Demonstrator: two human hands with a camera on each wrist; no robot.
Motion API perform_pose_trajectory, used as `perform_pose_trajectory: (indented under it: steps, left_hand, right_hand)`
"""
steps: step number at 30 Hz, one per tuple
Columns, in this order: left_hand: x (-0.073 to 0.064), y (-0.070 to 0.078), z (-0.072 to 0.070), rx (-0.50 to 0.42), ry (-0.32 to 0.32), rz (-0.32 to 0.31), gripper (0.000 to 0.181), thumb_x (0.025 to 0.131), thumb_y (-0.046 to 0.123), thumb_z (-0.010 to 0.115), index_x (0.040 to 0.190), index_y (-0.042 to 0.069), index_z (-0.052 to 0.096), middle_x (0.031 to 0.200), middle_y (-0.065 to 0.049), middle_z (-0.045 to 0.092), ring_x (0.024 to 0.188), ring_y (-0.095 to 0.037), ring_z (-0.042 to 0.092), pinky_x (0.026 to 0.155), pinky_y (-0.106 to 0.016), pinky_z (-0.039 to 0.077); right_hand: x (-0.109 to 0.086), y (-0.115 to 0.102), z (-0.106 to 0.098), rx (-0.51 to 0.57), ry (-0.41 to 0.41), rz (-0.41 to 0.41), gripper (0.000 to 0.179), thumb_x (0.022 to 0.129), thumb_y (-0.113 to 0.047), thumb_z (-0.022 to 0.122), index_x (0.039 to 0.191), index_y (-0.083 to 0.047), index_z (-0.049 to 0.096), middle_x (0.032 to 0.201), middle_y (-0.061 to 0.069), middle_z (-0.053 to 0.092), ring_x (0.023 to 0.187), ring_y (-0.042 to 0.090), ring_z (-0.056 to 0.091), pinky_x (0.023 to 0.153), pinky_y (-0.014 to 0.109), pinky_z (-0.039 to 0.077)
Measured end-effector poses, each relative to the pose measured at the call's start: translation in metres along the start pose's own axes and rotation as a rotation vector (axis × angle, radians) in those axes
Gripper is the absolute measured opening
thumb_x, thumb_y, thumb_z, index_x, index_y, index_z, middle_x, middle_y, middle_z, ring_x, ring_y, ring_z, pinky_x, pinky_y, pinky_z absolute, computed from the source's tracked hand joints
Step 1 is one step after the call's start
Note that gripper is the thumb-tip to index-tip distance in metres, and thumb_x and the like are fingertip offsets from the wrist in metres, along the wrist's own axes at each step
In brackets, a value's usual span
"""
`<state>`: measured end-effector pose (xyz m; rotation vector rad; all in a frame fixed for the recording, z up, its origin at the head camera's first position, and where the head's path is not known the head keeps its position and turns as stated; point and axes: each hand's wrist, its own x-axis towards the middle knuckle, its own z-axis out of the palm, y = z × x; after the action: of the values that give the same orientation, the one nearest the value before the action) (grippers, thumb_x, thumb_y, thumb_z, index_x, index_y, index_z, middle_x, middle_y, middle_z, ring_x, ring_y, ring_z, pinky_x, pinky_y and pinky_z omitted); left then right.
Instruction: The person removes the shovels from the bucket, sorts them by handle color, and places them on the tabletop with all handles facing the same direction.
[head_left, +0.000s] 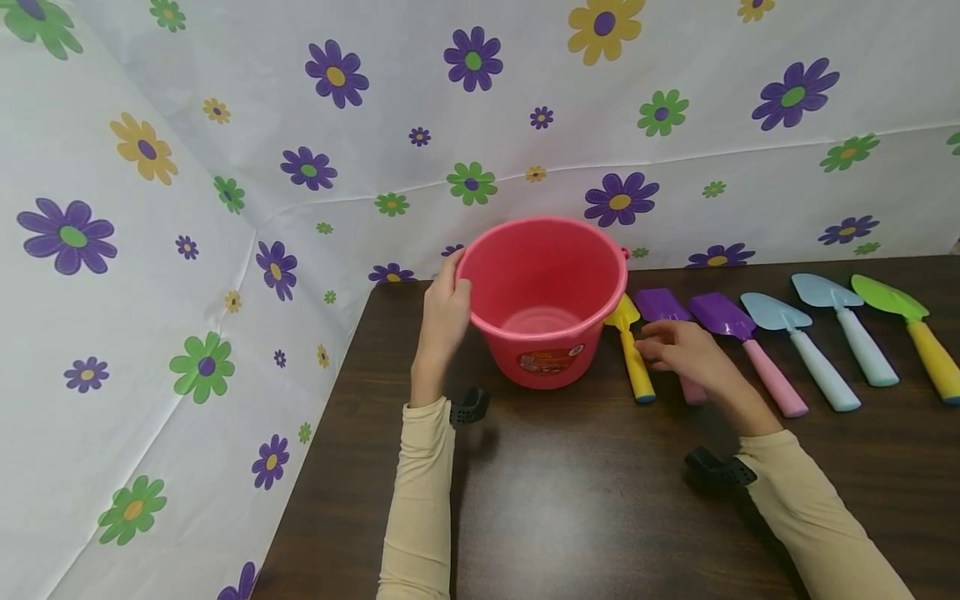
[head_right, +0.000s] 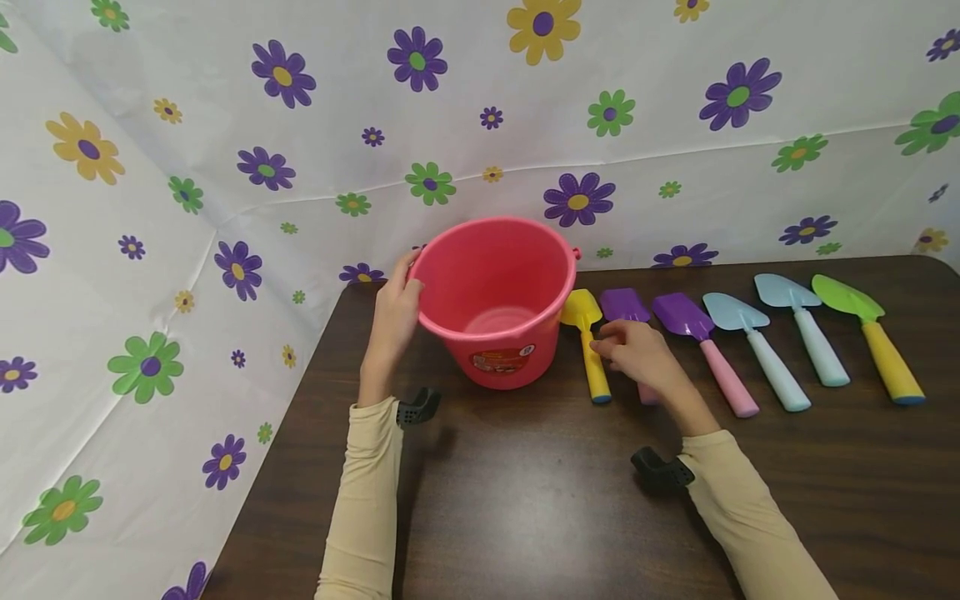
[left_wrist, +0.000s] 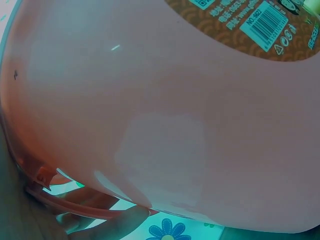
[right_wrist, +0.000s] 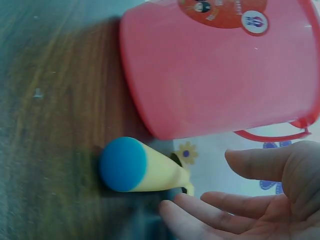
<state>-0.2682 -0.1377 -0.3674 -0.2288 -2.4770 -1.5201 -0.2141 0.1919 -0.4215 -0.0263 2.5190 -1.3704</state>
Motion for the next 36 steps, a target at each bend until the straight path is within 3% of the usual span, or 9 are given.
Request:
perform_pose_trajectory:
  steps: [11,18,25,36]
  left_hand:
    - [0.001,0.000,-0.003,0.034,0.001,0.009,0.054,0.100,0.017,0.042,0.154,0.009,0.048,0.145,-0.013,0.058,0.122,-0.029,0.060,0.106,-0.047,0.051]
    - [0.000,0.001,-0.006,0.129,0.013,0.028,0.057,0.100,0.017,0.041,0.155,0.006,0.046,0.155,-0.012,0.050,0.141,-0.030,0.047,0.117,-0.049,0.040]
    - [-0.001,0.001,-0.009,0.173,0.007,0.025,0.057,0.101,0.019,0.040,0.156,0.007,0.045,0.155,-0.014,0.050,0.140,-0.033,0.047,0.116,-0.052,0.040]
    - [-0.004,0.007,-0.014,0.285,0.027,0.040,0.054,0.104,0.022,0.039,0.153,0.003,0.049,0.159,-0.017,0.045,0.146,-0.037,0.040,0.119,-0.057,0.034]
  right_hand:
    - [-0.010,-0.014,-0.012,0.017,0.032,0.013,0.059,0.109,-0.030,0.050,0.147,0.014,0.042,0.139,0.036,0.054,0.122,0.048,0.060,0.095,0.048,0.057]
    - [-0.017,-0.022,-0.018,0.030,0.039,-0.013,0.063,0.109,-0.035,0.049,0.149,0.012,0.041,0.140,0.035,0.055,0.123,0.048,0.060,0.094,0.046,0.057]
    - [-0.026,-0.034,-0.023,-0.007,0.048,-0.030,0.059,0.110,-0.033,0.046,0.149,0.012,0.042,0.140,0.035,0.055,0.120,0.047,0.062,0.095,0.048,0.057]
    - [-0.040,-0.046,-0.029,-0.032,0.109,-0.066,0.063,0.110,-0.038,0.047,0.149,0.011,0.042,0.142,0.036,0.052,0.120,0.050,0.062,0.089,0.038,0.060]
